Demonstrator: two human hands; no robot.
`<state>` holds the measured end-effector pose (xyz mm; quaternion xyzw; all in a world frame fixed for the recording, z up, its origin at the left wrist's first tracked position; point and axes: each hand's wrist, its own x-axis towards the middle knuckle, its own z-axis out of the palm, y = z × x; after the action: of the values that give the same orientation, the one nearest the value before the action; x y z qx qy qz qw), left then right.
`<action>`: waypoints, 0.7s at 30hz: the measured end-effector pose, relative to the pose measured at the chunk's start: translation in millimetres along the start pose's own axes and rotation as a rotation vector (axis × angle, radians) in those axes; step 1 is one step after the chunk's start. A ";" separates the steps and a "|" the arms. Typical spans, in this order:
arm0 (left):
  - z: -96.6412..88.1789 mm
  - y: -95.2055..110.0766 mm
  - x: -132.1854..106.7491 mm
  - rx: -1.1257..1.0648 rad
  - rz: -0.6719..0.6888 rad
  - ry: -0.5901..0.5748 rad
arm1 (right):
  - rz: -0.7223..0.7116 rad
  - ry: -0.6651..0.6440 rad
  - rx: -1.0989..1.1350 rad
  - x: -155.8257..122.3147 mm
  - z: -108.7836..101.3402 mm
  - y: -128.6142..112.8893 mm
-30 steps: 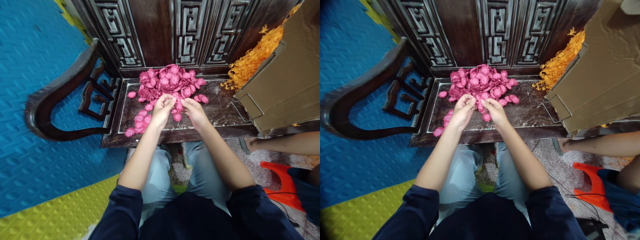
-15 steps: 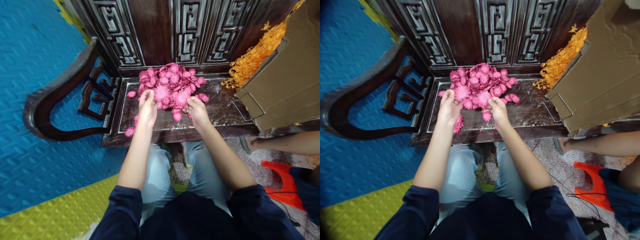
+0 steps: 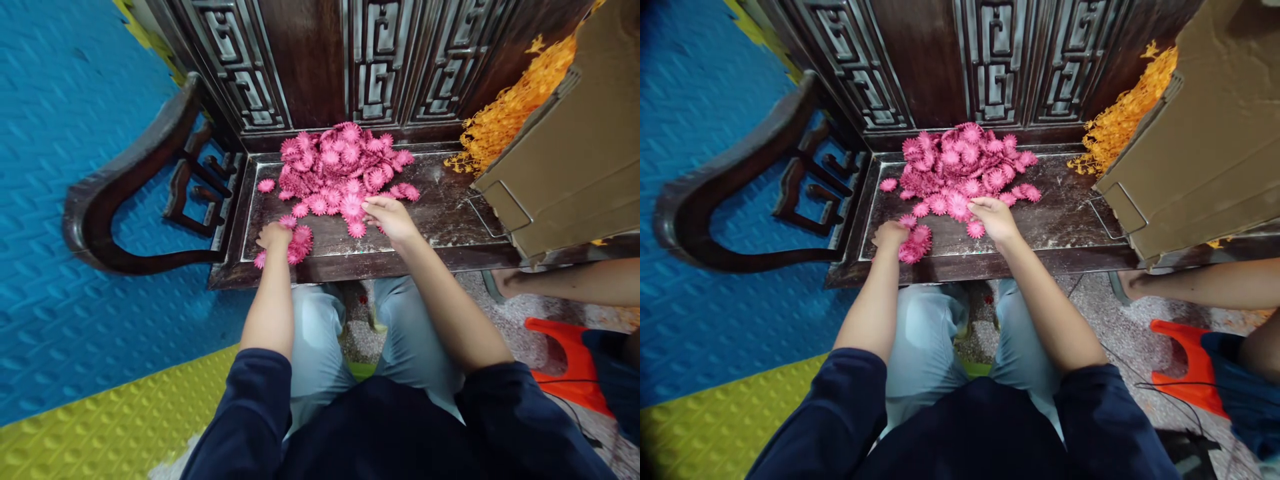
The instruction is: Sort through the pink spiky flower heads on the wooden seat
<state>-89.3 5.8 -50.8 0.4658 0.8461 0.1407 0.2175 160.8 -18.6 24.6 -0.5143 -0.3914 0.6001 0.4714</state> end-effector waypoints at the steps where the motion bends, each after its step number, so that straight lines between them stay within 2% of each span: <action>1: -1.5 5.0 -2.1 0.011 -0.018 0.036 | -0.008 0.006 -0.002 0.0 0.2 0.3; 3: -7.0 20.6 -9.9 -0.074 0.037 0.063 | -0.049 0.008 -0.023 -0.3 0.6 0.4; 4: -10.5 30.4 -15.8 -0.188 0.139 0.027 | -0.079 0.003 -0.039 -0.4 0.7 0.4; 5: -14.1 40.8 -23.1 -0.359 0.276 -0.058 | -0.112 -0.006 -0.056 -0.2 0.6 0.5; 7: -21.6 60.9 -40.2 -0.701 0.572 -0.320 | -0.173 -0.030 -0.088 1.0 -0.2 0.9; 8: -25.1 69.4 -49.0 -0.789 0.669 -0.450 | -0.197 -0.040 -0.100 2.0 -1.0 1.2; 9: -28.3 76.3 -57.2 -0.834 0.722 -0.513 | -0.216 -0.046 -0.112 3.2 -2.0 1.7; 11: -33.1 84.9 -69.7 -0.866 0.768 -0.528 | -0.241 -0.049 -0.134 5.7 -4.4 2.7; 13: -34.9 87.7 -75.9 -0.844 0.769 -0.493 | -0.257 -0.049 -0.157 7.6 -6.3 3.9; 18: -28.8 85.4 -74.6 -0.703 0.757 -0.346 | -0.303 -0.092 -0.199 7.9 -4.9 5.4; 21: -24.7 85.9 -72.8 -0.699 0.727 -0.290 | -0.309 -0.053 -0.175 6.6 -3.1 4.5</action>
<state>-4.8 -11.7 25.7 0.6438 0.4935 0.4152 0.4118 163.0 -13.4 18.1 -0.4711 -0.5286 0.4976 0.5011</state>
